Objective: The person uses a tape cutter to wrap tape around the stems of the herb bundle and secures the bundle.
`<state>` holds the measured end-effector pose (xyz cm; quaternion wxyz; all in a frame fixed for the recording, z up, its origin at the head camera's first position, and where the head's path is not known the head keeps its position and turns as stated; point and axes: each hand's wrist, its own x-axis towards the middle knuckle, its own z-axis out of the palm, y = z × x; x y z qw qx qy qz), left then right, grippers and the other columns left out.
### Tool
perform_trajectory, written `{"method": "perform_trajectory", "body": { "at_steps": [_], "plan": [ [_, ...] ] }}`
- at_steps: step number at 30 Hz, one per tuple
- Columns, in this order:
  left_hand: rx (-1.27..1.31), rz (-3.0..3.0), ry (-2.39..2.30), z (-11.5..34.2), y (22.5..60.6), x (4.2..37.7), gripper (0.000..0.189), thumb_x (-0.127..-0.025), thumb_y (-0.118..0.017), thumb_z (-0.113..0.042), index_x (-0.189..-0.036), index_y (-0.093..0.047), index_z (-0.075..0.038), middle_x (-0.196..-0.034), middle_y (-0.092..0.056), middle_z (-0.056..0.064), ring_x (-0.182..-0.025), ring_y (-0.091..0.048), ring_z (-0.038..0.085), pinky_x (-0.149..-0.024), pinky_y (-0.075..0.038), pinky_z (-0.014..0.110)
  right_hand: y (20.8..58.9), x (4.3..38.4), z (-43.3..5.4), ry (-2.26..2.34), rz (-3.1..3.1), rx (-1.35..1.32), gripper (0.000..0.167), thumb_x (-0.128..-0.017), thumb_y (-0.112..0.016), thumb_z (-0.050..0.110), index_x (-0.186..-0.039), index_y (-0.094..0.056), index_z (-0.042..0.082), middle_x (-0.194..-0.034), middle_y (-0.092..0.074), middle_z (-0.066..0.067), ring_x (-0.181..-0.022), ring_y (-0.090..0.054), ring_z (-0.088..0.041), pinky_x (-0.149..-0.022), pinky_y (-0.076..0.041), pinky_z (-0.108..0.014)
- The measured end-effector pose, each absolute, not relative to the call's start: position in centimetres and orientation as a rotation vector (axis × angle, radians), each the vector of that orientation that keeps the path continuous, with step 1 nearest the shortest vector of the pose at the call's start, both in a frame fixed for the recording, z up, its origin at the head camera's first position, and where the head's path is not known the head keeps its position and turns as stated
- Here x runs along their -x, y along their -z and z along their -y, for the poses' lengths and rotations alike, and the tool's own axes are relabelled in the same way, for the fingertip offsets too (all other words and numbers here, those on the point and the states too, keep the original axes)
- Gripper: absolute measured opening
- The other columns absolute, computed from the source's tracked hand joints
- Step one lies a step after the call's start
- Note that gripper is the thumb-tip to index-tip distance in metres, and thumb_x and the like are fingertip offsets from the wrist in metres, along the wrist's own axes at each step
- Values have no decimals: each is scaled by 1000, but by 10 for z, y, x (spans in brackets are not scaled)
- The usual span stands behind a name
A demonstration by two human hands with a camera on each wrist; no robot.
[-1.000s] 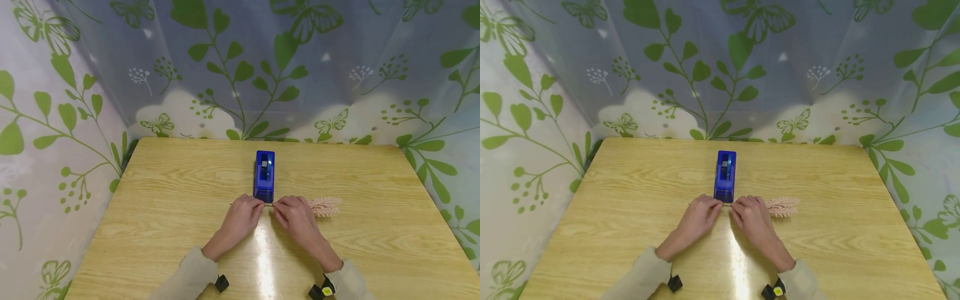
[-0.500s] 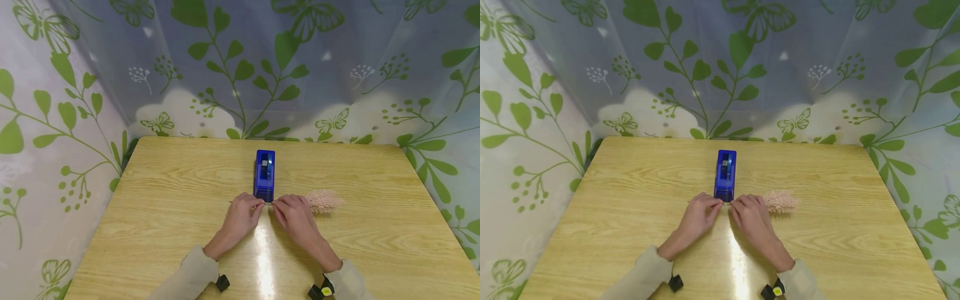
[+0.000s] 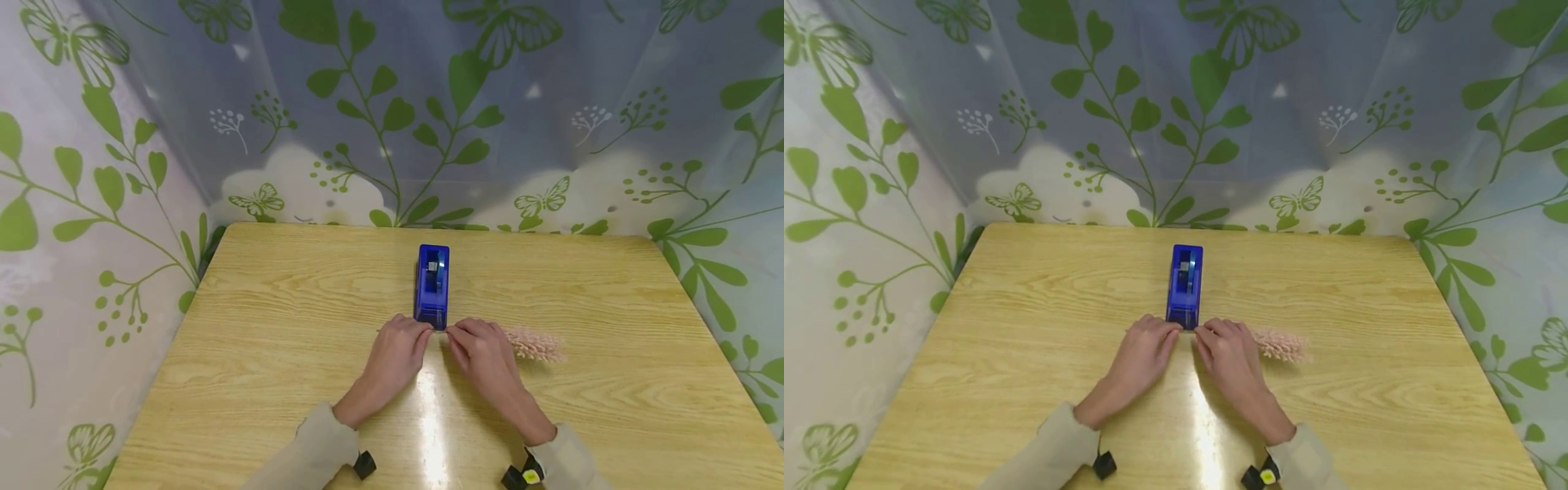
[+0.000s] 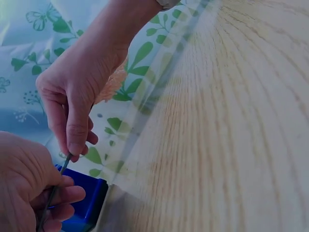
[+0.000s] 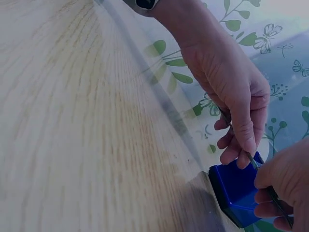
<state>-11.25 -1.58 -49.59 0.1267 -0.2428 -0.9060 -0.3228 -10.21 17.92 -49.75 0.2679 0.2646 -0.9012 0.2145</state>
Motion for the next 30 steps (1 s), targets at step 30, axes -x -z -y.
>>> {"method": "perform_trajectory", "body": {
  "at_steps": [30],
  "plan": [
    [698, 2763, 1138, 20, 481, 124, 16, -103, -64, -7, -105, -79, -1, -94, -77, 9, -82, -69, 19, -74, -58, 29, 482, 115, -179, -617, 2519, -736, 9, -81, -86, -2, -89, -82, 1, -83, -76, -7, -70, -70, -21, -64, -57, -38]
  ]
}}
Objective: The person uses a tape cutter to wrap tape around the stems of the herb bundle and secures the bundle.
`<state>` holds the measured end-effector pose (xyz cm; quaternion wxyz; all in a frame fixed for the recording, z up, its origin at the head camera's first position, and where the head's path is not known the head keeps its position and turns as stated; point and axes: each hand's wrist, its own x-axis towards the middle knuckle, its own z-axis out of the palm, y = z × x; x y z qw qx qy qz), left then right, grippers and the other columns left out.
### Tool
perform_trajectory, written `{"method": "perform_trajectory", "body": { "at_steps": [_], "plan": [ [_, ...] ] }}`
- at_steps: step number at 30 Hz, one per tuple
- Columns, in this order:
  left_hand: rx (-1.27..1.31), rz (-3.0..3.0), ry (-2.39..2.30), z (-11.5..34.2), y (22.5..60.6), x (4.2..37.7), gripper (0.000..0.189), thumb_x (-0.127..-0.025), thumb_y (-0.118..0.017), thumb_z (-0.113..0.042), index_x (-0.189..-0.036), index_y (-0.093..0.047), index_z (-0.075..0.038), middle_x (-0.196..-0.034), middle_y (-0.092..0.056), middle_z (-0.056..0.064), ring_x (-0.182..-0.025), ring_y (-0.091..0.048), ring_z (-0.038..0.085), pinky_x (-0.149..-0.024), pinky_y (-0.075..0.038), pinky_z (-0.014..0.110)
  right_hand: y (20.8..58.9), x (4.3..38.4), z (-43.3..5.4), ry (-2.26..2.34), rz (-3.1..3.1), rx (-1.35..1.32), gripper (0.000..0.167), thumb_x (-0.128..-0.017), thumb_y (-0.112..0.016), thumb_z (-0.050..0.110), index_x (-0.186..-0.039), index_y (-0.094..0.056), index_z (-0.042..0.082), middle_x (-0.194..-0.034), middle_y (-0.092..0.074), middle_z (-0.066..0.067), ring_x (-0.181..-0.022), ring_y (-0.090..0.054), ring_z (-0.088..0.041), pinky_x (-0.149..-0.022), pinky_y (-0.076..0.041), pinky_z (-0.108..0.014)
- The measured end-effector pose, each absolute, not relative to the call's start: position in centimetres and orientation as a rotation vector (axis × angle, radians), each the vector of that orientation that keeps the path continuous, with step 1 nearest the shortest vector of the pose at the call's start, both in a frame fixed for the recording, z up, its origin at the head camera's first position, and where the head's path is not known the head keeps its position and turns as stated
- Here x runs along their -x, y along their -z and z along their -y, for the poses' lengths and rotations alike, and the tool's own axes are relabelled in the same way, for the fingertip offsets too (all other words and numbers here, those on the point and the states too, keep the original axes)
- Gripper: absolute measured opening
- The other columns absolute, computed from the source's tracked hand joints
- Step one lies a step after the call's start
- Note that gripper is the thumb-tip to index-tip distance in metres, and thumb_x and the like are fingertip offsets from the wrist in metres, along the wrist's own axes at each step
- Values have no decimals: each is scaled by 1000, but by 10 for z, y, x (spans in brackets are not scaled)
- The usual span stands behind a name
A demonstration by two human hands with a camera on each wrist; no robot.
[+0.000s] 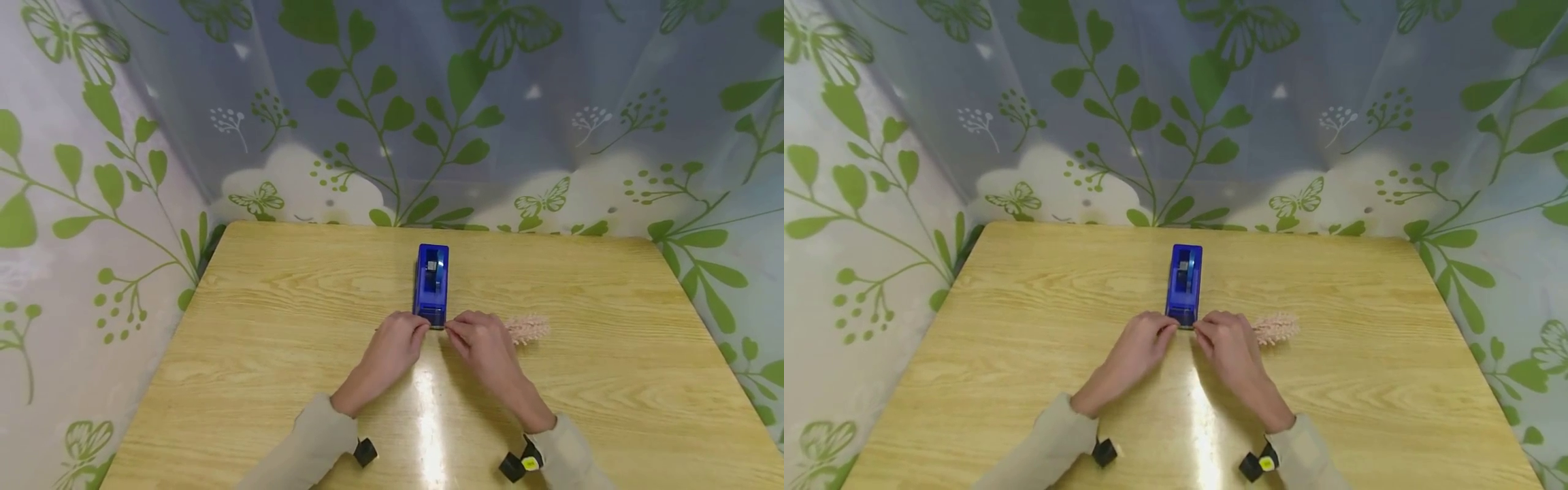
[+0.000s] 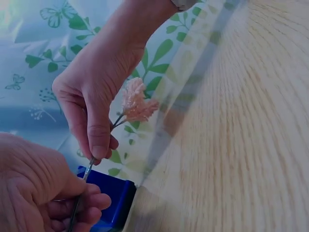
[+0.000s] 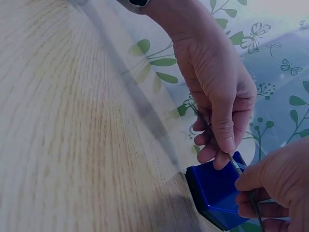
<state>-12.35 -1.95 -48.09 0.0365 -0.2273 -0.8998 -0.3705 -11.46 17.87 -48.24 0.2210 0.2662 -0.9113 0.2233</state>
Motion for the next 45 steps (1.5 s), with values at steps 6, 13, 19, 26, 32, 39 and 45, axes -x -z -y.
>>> {"method": "perform_trajectory", "body": {
  "at_steps": [6, 13, 19, 26, 32, 39, 45],
  "plan": [
    [676, 2735, 1129, 21, 482, 126, 13, -100, -68, -4, -102, -81, -2, -93, -77, 7, -83, -70, 20, -74, -59, 29, 482, 115, -179, -609, 2549, -755, 5, -85, -84, 1, -89, -81, 3, -84, -75, -6, -72, -70, -21, -67, -56, -41],
    [682, 2690, 1101, 22, 486, 126, 11, -98, -71, -3, -101, -82, -3, -93, -78, 7, -83, -69, 20, -72, -57, 29, 484, 115, -179, -551, 2639, -746, 9, -96, -74, 9, -89, -79, 6, -86, -75, -5, -79, -69, -24, -75, -55, -46],
    [669, 2662, 1089, 21, 487, 126, 11, -95, -74, -2, -102, -82, -3, -96, -79, 7, -85, -70, 20, -71, -57, 28, 487, 115, -178, -525, 2543, -739, 3, -87, -82, 5, -87, -81, 8, -86, -76, -5, -78, -71, -24, -79, -54, -47],
    [669, 2626, 1074, 20, 488, 125, 10, -93, -76, -2, -101, -82, -4, -97, -79, 7, -87, -70, 20, -72, -58, 27, 491, 115, -177, -534, 2484, -709, 6, -83, -85, 5, -87, -81, 7, -86, -76, -6, -76, -72, -24, -73, -53, -44],
    [655, 2664, 1007, 19, 487, 125, 10, -96, -74, -8, -101, -81, -4, -95, -78, 7, -81, -65, 18, -67, -53, 25, 493, 113, -173, -546, 2452, -659, 7, -85, -84, 3, -91, -82, 4, -84, -75, -6, -72, -71, -26, -67, -53, -41],
    [635, 2676, 1056, 19, 486, 125, 12, -99, -71, -8, -104, -80, -2, -95, -77, 9, -82, -63, 19, -67, -53, 25, 491, 110, -171, -597, 2421, -655, 5, -88, -79, 0, -93, -80, 0, -85, -73, -8, -73, -69, -26, -64, -55, -41],
    [644, 2571, 1107, 19, 491, 128, 9, -95, -75, -3, -100, -82, -2, -93, -78, 8, -80, -63, 18, -67, -53, 25, 491, 111, -168, -627, 2494, -608, 6, -95, -75, 3, -95, -77, -2, -84, -70, -10, -73, -66, -27, -69, -57, -43]
  ]
}}
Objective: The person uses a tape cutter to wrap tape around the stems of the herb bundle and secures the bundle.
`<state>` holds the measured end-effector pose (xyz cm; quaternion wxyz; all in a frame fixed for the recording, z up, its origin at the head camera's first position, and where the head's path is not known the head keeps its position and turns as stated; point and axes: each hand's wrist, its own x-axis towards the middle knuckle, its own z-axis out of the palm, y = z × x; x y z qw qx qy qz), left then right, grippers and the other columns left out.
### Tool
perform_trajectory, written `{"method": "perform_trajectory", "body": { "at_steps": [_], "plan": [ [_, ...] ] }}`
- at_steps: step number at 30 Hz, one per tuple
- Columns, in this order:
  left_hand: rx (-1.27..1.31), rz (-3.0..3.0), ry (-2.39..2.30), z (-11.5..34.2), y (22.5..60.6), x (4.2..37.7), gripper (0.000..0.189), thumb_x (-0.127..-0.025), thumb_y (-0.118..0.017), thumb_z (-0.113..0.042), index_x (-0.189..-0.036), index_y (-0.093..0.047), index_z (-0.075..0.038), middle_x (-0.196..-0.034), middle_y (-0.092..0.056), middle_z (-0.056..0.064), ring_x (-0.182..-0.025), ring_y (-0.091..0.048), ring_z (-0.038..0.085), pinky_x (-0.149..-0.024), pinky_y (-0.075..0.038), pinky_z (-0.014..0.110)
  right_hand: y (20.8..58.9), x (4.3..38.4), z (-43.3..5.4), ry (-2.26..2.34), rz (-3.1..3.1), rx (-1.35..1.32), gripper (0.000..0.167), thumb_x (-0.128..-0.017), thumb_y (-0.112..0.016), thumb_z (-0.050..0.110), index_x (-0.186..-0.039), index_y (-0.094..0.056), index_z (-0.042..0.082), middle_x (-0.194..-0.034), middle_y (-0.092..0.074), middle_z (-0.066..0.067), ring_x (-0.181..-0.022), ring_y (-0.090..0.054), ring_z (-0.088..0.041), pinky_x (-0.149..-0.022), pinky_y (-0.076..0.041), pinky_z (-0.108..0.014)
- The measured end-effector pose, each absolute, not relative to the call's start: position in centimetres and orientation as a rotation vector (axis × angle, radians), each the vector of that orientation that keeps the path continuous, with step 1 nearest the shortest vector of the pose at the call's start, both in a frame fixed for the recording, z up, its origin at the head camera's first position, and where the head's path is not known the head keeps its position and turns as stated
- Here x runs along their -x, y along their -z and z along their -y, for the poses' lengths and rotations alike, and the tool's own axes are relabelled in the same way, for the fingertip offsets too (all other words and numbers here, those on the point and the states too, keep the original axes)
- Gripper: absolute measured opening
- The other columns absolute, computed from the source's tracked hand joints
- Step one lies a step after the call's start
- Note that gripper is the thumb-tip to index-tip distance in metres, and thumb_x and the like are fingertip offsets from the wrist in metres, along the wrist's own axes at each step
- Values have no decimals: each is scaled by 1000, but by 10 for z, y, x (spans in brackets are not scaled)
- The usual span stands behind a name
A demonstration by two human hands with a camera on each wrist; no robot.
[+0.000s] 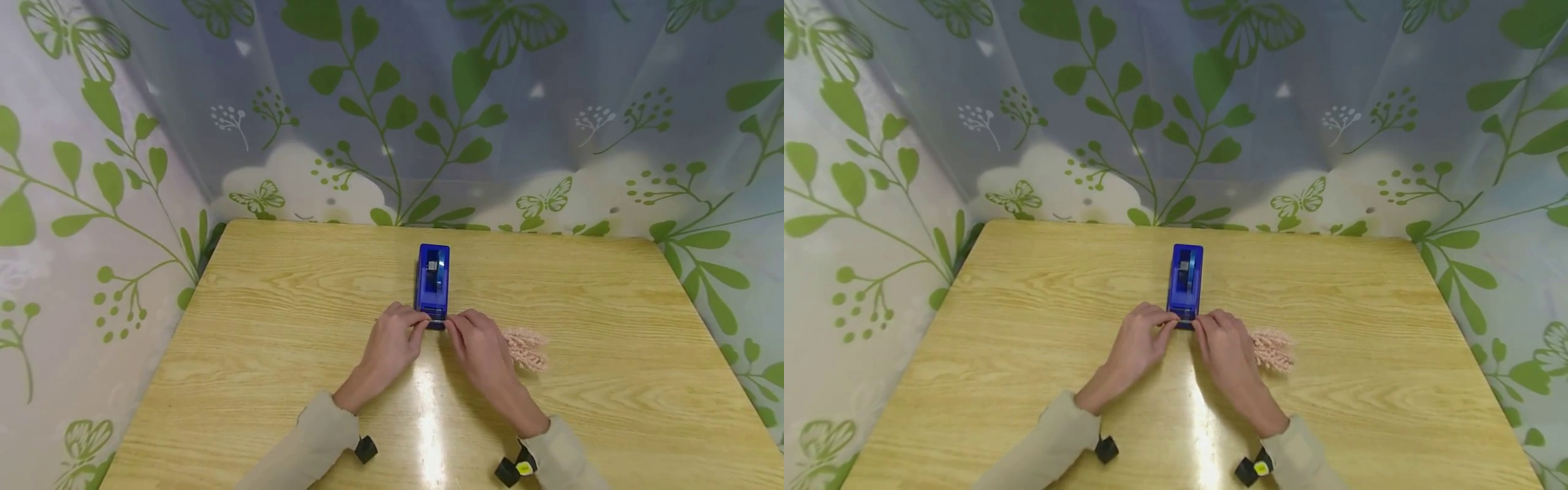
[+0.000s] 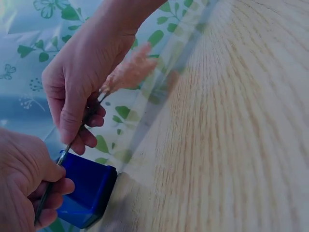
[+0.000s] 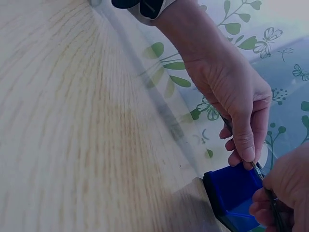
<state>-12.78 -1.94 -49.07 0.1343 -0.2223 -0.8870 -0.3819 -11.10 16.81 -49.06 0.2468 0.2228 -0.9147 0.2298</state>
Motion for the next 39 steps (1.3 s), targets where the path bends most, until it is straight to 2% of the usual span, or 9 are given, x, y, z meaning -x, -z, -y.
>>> {"method": "perform_trajectory", "body": {
  "at_steps": [3, 8, 13, 19, 28, 31, 33, 36, 39],
  "plan": [
    [652, 2534, 1111, 20, 493, 129, 8, -93, -76, -2, -99, -82, -2, -92, -79, 8, -79, -64, 19, -68, -54, 26, 491, 112, -168, -633, 2524, -601, 7, -97, -72, 2, -95, -77, -3, -84, -70, -11, -74, -66, -27, -70, -57, -44],
    [643, 2507, 1117, 20, 494, 130, 8, -92, -78, -2, -99, -82, -3, -93, -79, 7, -80, -65, 18, -70, -55, 27, 491, 114, -170, -684, 2529, -589, 7, -95, -75, 4, -95, -79, -1, -85, -73, -10, -73, -69, -25, -67, -57, -42],
    [628, 2537, 1094, 18, 492, 129, 8, -93, -78, -5, -100, -82, -4, -94, -79, 6, -83, -65, 18, -71, -55, 26, 491, 117, -175, -770, 2508, -589, 6, -92, -78, 4, -96, -81, 1, -86, -75, -9, -72, -70, -22, -66, -58, -40],
    [627, 2594, 1022, 17, 488, 129, 9, -97, -75, -10, -102, -80, -5, -95, -77, 5, -87, -64, 19, -74, -55, 29, 494, 121, -178, -760, 2445, -636, 7, -87, -82, 0, -93, -81, 1, -85, -76, -9, -74, -71, -24, -70, -57, -44],
    [634, 2507, 1027, 17, 491, 130, 6, -93, -78, -5, -98, -81, -4, -93, -78, 6, -86, -66, 20, -75, -57, 29, 494, 121, -177, -730, 2405, -632, 8, -85, -84, 0, -92, -81, 2, -86, -76, -8, -75, -72, -25, -69, -53, -43],
    [642, 2497, 1034, 18, 494, 130, 9, -94, -77, -5, -103, -79, -5, -95, -78, 6, -85, -67, 19, -76, -57, 31, 495, 121, -177, -739, 2402, -624, 8, -85, -84, 1, -92, -81, 2, -86, -76, -8, -75, -72, -25, -69, -53, -43],
    [671, 2492, 1005, 18, 495, 130, 16, -95, -76, -5, -111, -76, -7, -94, -76, 5, -82, -67, 18, -75, -57, 32, 496, 121, -177, -740, 2400, -623, 9, -85, -85, 1, -93, -81, 2, -86, -76, -8, -75, -72, -25, -69, -53, -43],
    [747, 2484, 916, 19, 498, 131, 30, -96, -73, -4, -125, -71, -12, -91, -72, 4, -74, -63, 17, -70, -53, 33, 497, 121, -177, -742, 2399, -625, 10, -84, -85, 1, -93, -82, 2, -86, -76, -8, -76, -72, -25, -70, -53, -44],
    [810, 2474, 830, 20, 501, 132, 38, -97, -71, -1, -131, -70, -17, -86, -66, 3, -67, -55, 16, -63, -47, 29, 497, 121, -178, -742, 2406, -627, 10, -84, -85, 1, -93, -82, 3, -87, -76, -8, -76, -72, -25, -70, -54, -44]
  ]
}}
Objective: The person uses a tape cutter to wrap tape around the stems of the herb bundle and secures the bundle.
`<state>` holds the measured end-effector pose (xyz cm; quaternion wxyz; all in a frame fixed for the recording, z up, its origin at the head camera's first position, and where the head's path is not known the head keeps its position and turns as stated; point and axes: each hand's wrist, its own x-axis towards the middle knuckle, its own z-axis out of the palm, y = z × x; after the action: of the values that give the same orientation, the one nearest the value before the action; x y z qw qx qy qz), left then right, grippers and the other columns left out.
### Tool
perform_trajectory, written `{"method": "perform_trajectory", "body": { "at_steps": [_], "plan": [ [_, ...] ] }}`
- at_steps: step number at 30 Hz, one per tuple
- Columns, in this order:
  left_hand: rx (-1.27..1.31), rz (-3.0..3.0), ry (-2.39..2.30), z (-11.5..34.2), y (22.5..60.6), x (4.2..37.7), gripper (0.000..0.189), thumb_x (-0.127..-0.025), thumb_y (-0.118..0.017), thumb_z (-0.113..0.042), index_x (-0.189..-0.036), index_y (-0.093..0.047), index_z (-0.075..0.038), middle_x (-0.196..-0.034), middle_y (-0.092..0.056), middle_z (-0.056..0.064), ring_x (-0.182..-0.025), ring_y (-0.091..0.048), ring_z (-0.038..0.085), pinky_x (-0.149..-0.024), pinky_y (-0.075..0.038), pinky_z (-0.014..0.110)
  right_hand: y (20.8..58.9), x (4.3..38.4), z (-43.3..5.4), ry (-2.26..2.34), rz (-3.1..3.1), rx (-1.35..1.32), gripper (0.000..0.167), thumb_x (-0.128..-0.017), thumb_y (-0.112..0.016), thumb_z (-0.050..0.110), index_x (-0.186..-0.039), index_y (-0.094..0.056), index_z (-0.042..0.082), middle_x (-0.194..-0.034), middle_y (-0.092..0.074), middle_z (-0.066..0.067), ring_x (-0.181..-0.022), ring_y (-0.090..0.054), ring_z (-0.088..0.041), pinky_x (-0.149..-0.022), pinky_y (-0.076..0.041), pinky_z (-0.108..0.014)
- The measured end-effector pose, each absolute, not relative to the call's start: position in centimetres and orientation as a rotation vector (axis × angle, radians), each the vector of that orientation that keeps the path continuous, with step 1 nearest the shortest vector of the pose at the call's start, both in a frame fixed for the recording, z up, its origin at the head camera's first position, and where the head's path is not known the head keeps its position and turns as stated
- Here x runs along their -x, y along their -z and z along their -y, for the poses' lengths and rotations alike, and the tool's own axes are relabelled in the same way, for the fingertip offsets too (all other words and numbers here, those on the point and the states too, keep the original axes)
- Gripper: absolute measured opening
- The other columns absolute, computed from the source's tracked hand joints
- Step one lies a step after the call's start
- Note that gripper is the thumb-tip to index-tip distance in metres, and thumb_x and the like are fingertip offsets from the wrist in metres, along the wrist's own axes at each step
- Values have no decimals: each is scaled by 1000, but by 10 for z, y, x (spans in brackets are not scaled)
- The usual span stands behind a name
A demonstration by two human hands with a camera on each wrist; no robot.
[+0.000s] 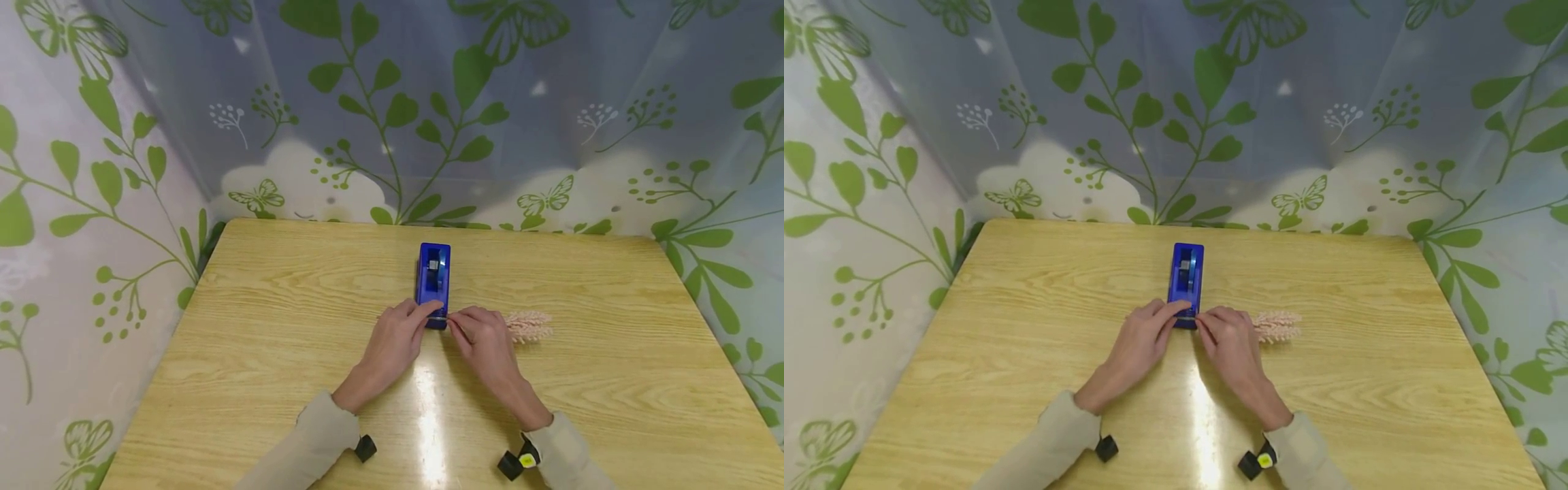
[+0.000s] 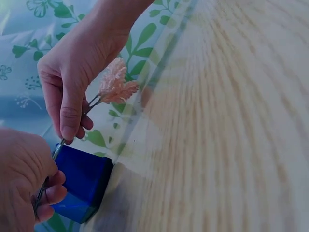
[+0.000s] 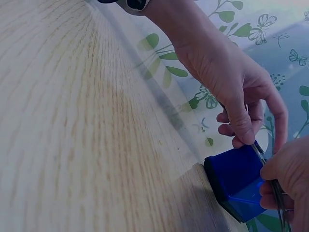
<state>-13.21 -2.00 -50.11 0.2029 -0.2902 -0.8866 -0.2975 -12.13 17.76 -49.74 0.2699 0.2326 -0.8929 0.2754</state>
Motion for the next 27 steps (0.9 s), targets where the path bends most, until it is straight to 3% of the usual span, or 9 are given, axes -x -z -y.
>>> {"method": "perform_trajectory", "body": {
  "at_steps": [5, 13, 27],
  "plan": [
    [837, 2482, 833, 21, 503, 134, 35, -97, -70, 0, -127, -72, -17, -85, -63, 1, -66, -51, 14, -61, -42, 26, 497, 122, -178, -736, 2415, -626, 9, -84, -84, 0, -93, -82, 3, -86, -76, -7, -75, -71, -23, -70, -53, -43],
    [837, 2538, 984, 21, 506, 137, 34, -100, -66, 0, -130, -70, -18, -92, -65, 3, -67, -51, 12, -58, -44, 23, 501, 122, -177, -709, 2382, -640, 9, -83, -85, 0, -92, -82, 1, -82, -75, -7, -71, -70, -24, -65, -52, -42],
    [806, 2612, 1147, 22, 505, 136, 35, -104, -60, -1, -132, -67, -20, -102, -66, 4, -73, -53, 14, -63, -47, 25, 498, 121, -176, -669, 2390, -664, 7, -85, -81, 0, -92, -82, 0, -82, -74, -8, -70, -70, -25, -64, -52, -43]
  ]
}}
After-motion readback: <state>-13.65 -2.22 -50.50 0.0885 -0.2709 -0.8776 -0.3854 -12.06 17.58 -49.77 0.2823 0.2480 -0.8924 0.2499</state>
